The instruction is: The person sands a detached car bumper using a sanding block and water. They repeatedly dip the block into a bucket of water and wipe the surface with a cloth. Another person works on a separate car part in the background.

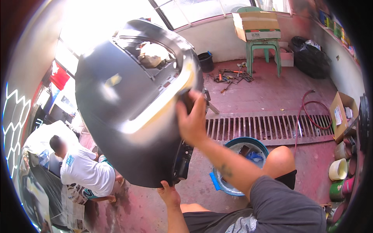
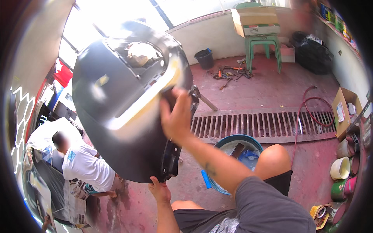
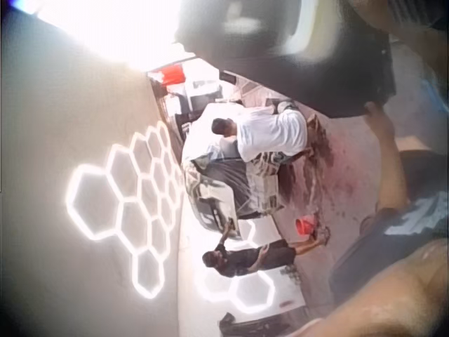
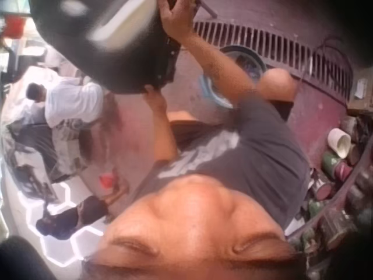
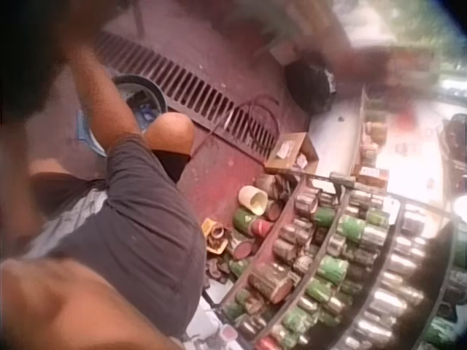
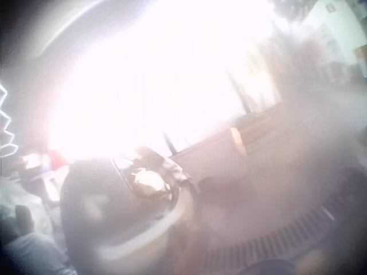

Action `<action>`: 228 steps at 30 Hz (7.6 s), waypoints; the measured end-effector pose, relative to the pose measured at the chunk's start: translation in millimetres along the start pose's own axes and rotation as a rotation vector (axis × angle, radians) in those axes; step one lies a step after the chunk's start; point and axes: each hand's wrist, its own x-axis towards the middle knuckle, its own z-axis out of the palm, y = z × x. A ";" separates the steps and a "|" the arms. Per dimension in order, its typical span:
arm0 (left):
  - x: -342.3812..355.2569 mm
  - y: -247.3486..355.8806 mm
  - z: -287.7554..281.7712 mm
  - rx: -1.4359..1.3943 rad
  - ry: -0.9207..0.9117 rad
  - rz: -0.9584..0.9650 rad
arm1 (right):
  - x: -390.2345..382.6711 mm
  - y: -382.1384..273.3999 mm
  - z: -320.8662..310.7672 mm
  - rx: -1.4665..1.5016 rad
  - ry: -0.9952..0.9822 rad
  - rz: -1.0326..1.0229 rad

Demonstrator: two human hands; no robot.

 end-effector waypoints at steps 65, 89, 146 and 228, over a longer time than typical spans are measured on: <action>-104.7 -99.0 248.9 1.634 -0.039 -0.439 | -58.4 258.3 -223.6 -0.126 -2.115 -0.252; -23.3 -162.6 172.8 1.312 0.508 -0.594 | 18.1 261.1 -223.7 -0.011 -1.792 -0.236; 46.0 -54.8 305.6 -0.926 0.044 -0.237 | -6.5 230.2 -223.9 -0.166 -1.565 -0.005; 54.1 -70.6 291.1 -0.757 0.137 -0.078 | -3.6 229.5 -243.3 -0.285 -1.817 -0.352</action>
